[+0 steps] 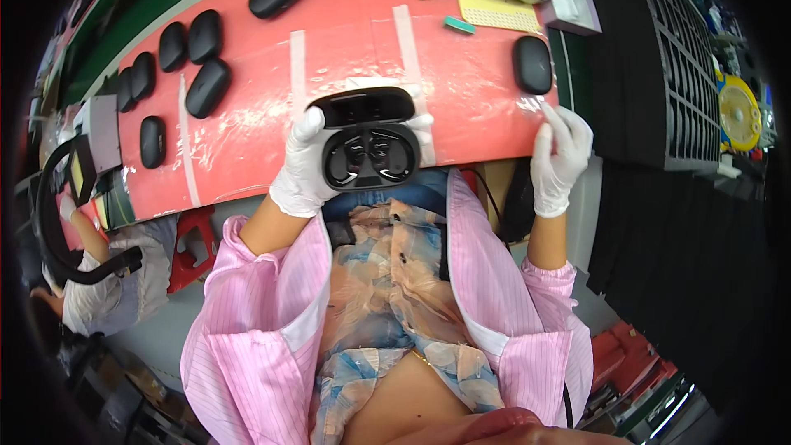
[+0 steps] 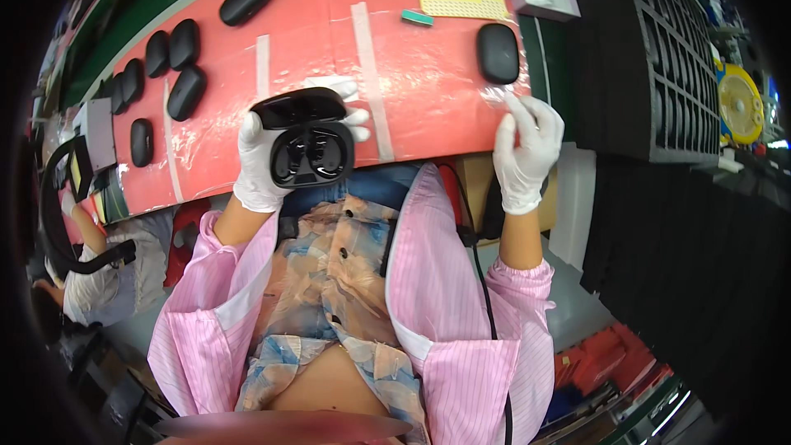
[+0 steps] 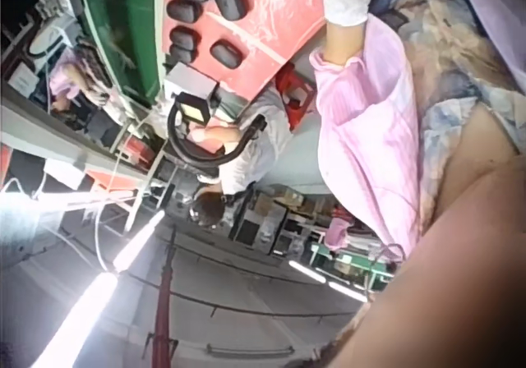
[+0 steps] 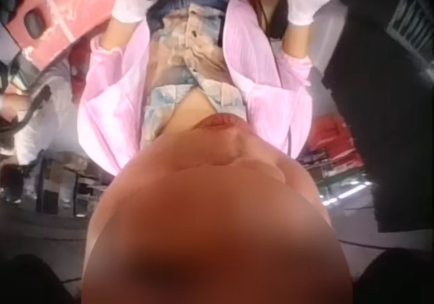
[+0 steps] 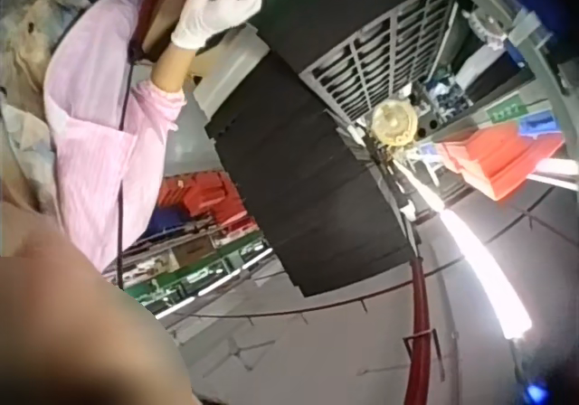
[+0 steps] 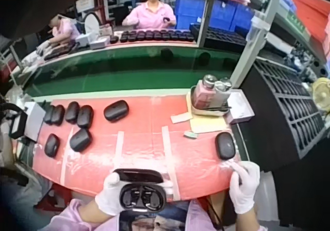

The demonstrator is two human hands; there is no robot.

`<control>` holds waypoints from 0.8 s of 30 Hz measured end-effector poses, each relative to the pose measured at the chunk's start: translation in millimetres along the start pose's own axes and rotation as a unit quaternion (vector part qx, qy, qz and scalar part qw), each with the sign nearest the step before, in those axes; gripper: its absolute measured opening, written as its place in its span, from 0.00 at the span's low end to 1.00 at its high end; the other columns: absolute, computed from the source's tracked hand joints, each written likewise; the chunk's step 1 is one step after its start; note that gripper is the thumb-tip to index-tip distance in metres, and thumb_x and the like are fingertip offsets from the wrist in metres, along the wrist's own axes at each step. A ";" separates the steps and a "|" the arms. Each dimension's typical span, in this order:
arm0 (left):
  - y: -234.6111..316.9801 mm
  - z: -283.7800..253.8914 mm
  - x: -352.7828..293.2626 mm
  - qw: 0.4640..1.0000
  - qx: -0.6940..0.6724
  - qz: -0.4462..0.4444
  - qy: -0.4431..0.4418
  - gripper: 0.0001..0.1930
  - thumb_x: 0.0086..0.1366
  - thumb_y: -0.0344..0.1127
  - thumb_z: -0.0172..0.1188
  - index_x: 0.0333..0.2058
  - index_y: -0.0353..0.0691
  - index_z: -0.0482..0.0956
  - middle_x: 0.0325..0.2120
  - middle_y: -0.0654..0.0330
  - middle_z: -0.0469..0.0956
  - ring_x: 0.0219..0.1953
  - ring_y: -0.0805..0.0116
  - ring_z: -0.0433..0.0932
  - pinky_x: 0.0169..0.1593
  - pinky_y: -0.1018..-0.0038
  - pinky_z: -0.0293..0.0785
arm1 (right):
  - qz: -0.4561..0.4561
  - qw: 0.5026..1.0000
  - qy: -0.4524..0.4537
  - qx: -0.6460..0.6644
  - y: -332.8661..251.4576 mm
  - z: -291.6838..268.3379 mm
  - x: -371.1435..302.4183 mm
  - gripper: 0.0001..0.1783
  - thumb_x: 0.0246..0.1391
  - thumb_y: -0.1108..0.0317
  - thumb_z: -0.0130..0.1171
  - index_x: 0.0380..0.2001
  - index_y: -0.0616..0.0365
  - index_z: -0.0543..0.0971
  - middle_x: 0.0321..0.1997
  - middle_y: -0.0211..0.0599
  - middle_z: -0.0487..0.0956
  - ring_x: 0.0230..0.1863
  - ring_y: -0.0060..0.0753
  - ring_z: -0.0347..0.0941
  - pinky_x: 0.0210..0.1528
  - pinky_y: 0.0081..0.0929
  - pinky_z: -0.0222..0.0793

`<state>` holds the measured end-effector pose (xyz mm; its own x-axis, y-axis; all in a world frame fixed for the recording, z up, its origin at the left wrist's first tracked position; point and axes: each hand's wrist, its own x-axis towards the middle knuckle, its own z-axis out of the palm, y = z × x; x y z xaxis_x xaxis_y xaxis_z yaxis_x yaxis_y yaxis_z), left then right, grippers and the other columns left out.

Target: Assembling wireless earbud charging cases by placing earbuds inside and wiping them with a cloth.

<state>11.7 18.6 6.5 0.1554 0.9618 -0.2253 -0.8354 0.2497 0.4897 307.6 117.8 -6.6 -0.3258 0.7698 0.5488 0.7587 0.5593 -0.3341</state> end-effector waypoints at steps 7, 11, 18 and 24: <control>18.8 -27.7 -36.9 0.976 -0.119 0.099 -0.152 0.72 0.37 0.83 0.58 0.63 0.22 0.50 0.54 0.30 0.67 0.56 0.36 0.70 0.59 0.51 0.69 | 0.035 0.962 -0.101 0.253 -86.8 42.3 34.0 0.13 0.52 0.77 0.59 0.43 0.65 0.79 0.43 0.44 0.81 0.46 0.38 0.77 0.51 0.29 0.69; 34.6 -61.3 -98.2 0.979 -0.082 0.113 -0.148 0.67 0.42 0.81 0.58 0.65 0.26 0.52 0.50 0.35 0.71 0.50 0.40 0.72 0.55 0.52 0.69 | -0.056 0.963 -0.115 0.238 -122.2 71.9 42.9 0.17 0.45 0.67 0.68 0.39 0.61 0.77 0.42 0.45 0.77 0.45 0.48 0.75 0.50 0.36 0.69; 6.8 -178.0 -237.6 0.973 0.030 0.111 0.201 0.51 0.53 0.70 0.60 0.61 0.32 0.62 0.43 0.48 0.76 0.47 0.56 0.76 0.55 0.59 0.73 | -0.209 0.957 -0.131 0.152 -127.8 107.3 27.4 0.08 0.48 0.67 0.61 0.34 0.52 0.79 0.31 0.32 0.74 0.36 0.37 0.72 0.39 0.36 0.67; 88.1 -239.9 -244.1 0.626 -0.223 0.539 0.518 0.37 0.65 0.53 0.55 0.62 0.31 0.60 0.59 0.47 0.67 0.59 0.49 0.68 0.61 0.52 0.67 | -0.212 0.962 -0.098 0.142 -129.1 103.5 25.9 0.13 0.44 0.67 0.59 0.37 0.49 0.78 0.32 0.33 0.72 0.38 0.37 0.71 0.43 0.34 0.67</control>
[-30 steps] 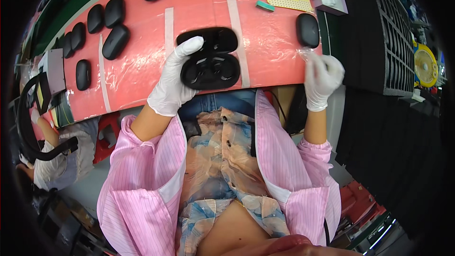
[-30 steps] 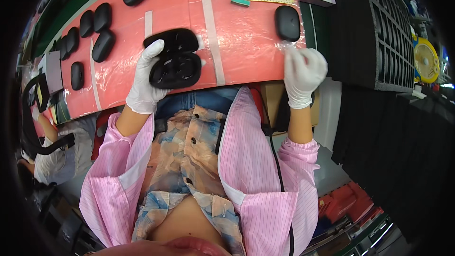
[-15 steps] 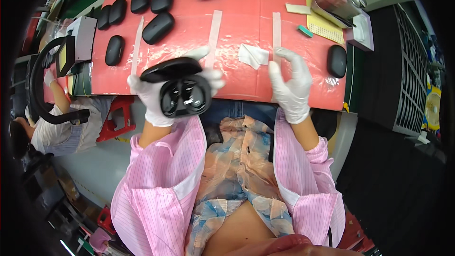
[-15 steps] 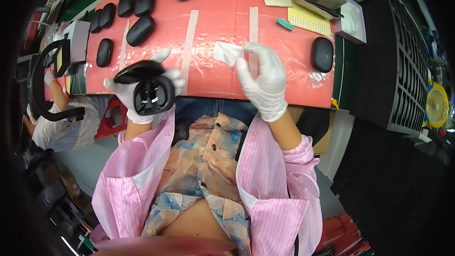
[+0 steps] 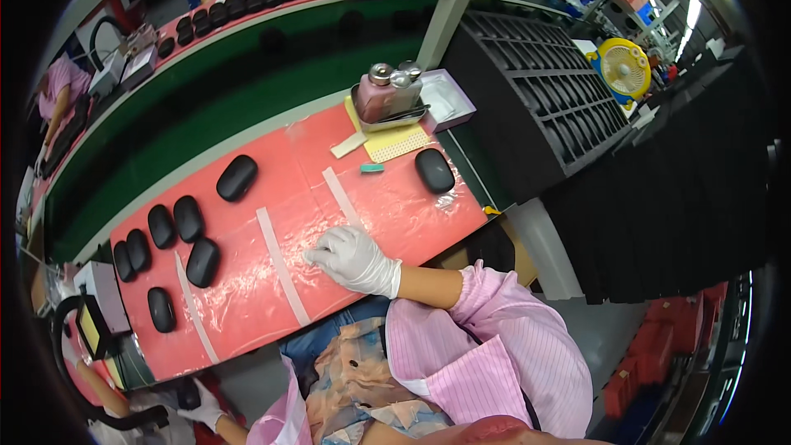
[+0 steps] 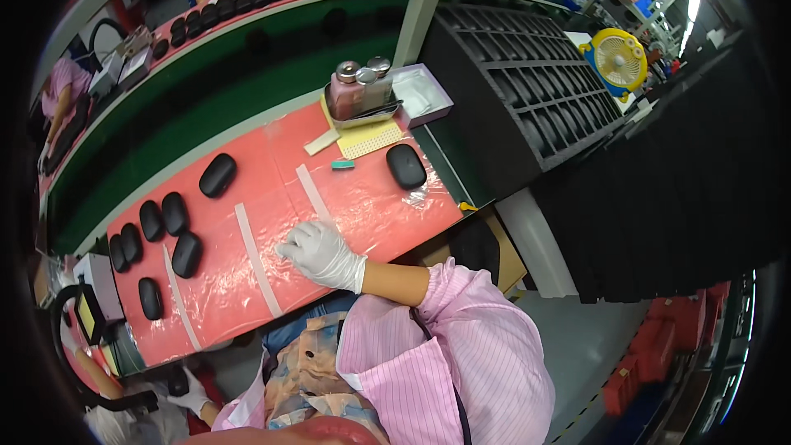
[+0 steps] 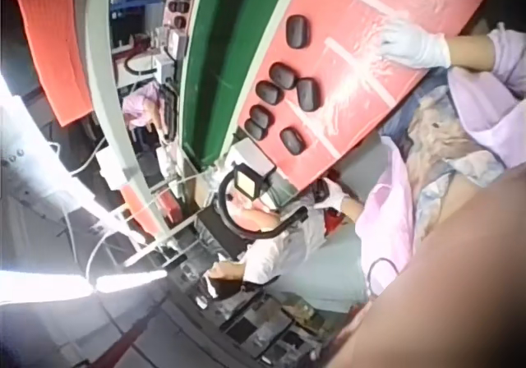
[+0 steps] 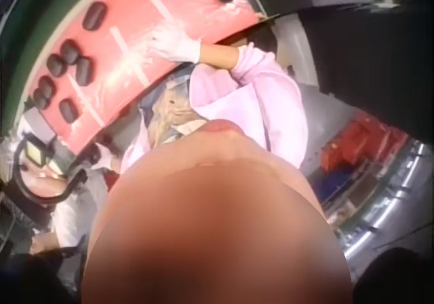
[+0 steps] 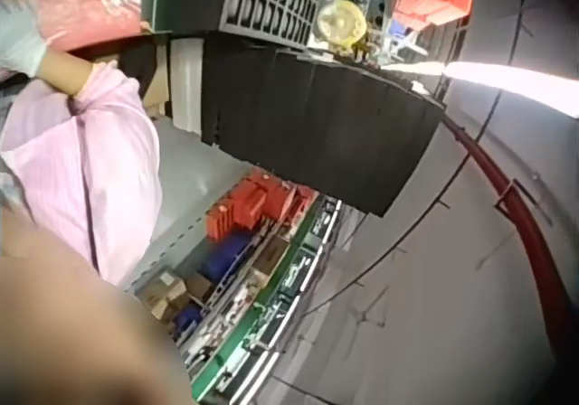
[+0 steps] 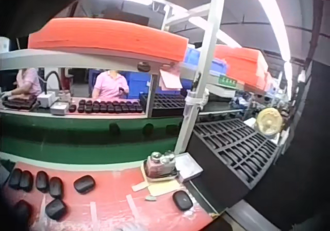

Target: Assembling wireless earbud charging cases by placing earbuds inside and wiping them with a cloth.

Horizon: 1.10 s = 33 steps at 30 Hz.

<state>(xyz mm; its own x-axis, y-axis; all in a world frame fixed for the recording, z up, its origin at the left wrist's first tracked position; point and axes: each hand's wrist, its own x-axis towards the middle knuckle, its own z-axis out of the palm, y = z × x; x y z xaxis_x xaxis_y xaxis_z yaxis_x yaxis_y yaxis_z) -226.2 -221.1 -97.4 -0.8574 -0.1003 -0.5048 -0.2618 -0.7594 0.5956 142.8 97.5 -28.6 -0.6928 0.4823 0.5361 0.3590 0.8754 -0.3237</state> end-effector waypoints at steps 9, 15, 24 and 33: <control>40.4 -51.9 96.5 0.752 0.438 0.486 -0.079 0.15 0.59 0.38 0.64 0.36 0.29 0.79 0.35 0.47 0.79 0.36 0.56 0.77 0.41 0.62 0.75 | 0.003 0.999 0.019 0.027 6.8 -2.9 -11.4 0.09 0.46 0.67 0.60 0.34 0.49 0.78 0.30 0.30 0.73 0.38 0.36 0.71 0.45 0.34 0.67; 52.4 -33.1 107.6 0.973 0.216 0.073 -0.024 0.26 0.62 0.53 0.58 0.47 0.35 0.77 0.46 0.52 0.79 0.50 0.55 0.75 0.55 0.58 0.73 | 0.000 0.992 0.038 0.118 13.7 -15.2 -3.5 0.05 0.47 0.69 0.61 0.30 0.50 0.78 0.29 0.34 0.73 0.35 0.38 0.72 0.39 0.35 0.69; 46.8 -16.3 -99.9 0.786 0.301 -0.282 -0.460 0.45 0.58 0.69 0.54 0.55 0.27 0.66 0.50 0.48 0.71 0.41 0.57 0.78 0.46 0.61 0.75 | 0.079 0.982 0.143 -0.090 148.3 -139.5 106.9 0.07 0.51 0.74 0.60 0.34 0.55 0.83 0.33 0.37 0.79 0.37 0.38 0.75 0.42 0.31 0.70; -69.0 143.8 -215.8 0.796 0.024 -0.248 -0.551 0.43 0.63 0.62 0.44 0.59 0.22 0.63 0.54 0.35 0.70 0.55 0.40 0.72 0.59 0.56 0.70 | 0.071 0.972 -0.094 -0.201 187.9 -157.6 134.9 0.13 0.57 0.65 0.52 0.40 0.57 0.82 0.33 0.46 0.77 0.40 0.48 0.75 0.44 0.39 0.69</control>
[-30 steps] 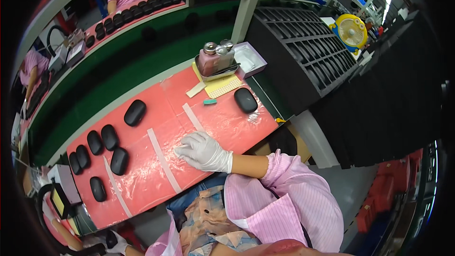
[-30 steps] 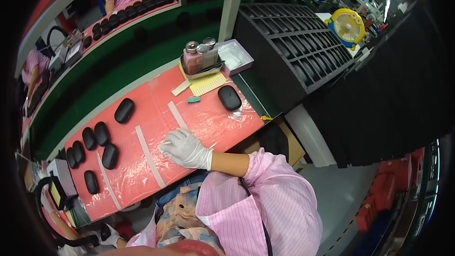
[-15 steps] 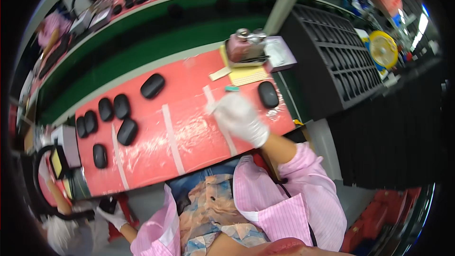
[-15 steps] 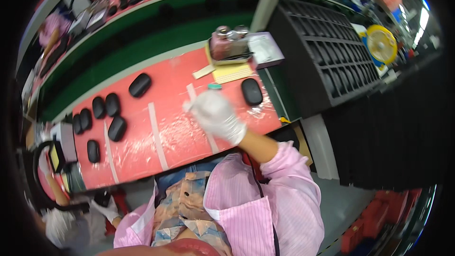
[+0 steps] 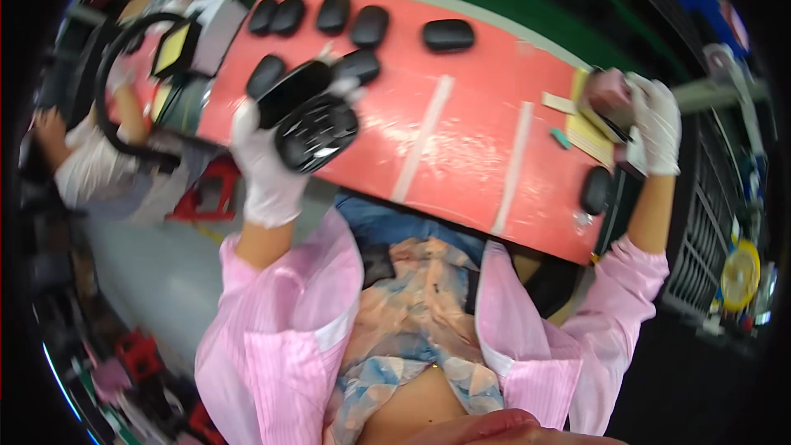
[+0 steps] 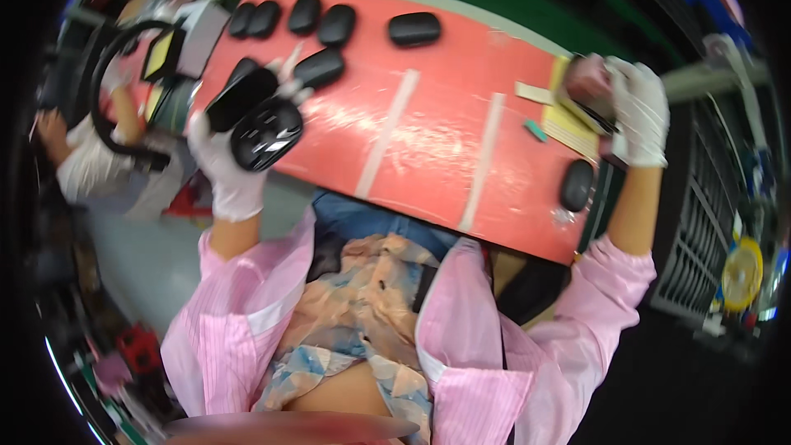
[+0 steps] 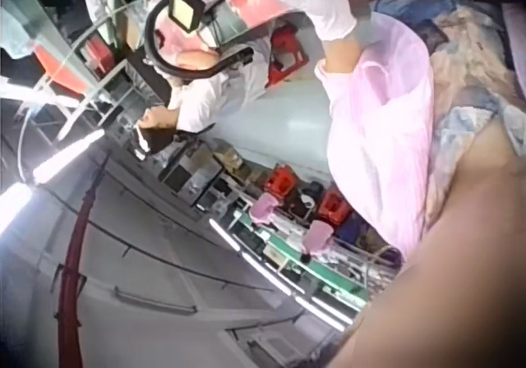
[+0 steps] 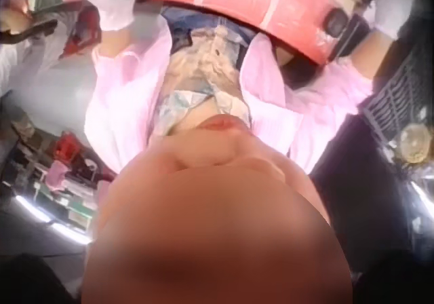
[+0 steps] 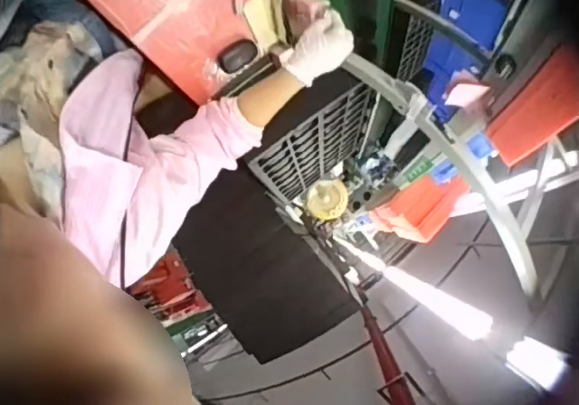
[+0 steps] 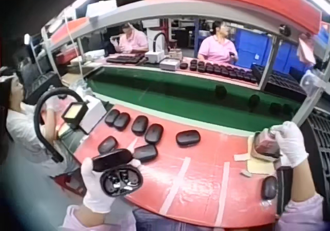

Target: Assembling wireless earbud charging cases by placing earbuds inside and wiping them with a cloth.

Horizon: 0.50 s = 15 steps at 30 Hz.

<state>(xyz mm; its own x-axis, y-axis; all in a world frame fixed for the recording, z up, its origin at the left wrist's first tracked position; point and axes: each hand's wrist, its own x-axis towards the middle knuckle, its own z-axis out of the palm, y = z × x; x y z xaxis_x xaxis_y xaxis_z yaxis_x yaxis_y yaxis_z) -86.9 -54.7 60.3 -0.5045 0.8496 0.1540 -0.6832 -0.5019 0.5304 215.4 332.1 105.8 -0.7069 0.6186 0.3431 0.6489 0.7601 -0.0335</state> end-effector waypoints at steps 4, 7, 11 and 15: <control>-29.0 29.0 26.5 0.973 0.229 -0.012 -0.013 0.55 0.56 0.78 0.41 0.57 0.23 0.65 0.47 0.38 0.75 0.51 0.44 0.76 0.55 0.57 0.75 | 0.057 0.944 0.058 0.321 -70.6 -9.1 -22.5 0.10 0.59 0.75 0.54 0.42 0.64 0.80 0.39 0.36 0.80 0.43 0.28 0.75 0.49 0.23 0.70; -42.7 32.9 20.8 0.970 0.242 -0.024 -0.003 0.55 0.57 0.79 0.39 0.57 0.23 0.66 0.47 0.37 0.76 0.48 0.46 0.79 0.51 0.61 0.79 | -0.168 0.899 0.109 0.390 -162.0 0.9 -37.1 0.15 0.51 0.80 0.58 0.43 0.59 0.81 0.36 0.34 0.79 0.37 0.33 0.75 0.43 0.27 0.70; -52.2 38.3 16.9 0.985 0.161 -0.047 -0.034 0.44 0.61 0.71 0.44 0.55 0.30 0.71 0.45 0.46 0.78 0.46 0.57 0.80 0.51 0.66 0.78 | -0.301 0.875 0.041 0.377 -237.3 -7.6 -59.4 0.19 0.39 0.83 0.62 0.39 0.58 0.82 0.31 0.34 0.76 0.34 0.33 0.72 0.38 0.27 0.68; -57.5 37.7 15.9 0.983 0.177 -0.038 -0.021 0.45 0.61 0.71 0.45 0.57 0.30 0.68 0.46 0.47 0.77 0.46 0.59 0.79 0.49 0.68 0.78 | -0.235 0.896 0.015 0.376 -218.8 -6.4 -73.8 0.17 0.39 0.83 0.62 0.36 0.56 0.84 0.25 0.32 0.73 0.27 0.32 0.69 0.31 0.28 0.65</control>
<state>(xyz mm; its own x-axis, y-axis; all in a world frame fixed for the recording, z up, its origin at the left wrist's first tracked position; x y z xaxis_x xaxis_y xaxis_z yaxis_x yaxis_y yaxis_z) -35.7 -6.2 63.7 -0.4318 0.8922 0.1323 -0.4884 -0.3546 0.7973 127.4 118.9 93.8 -0.8375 0.1976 0.5095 -0.0996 0.8616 -0.4977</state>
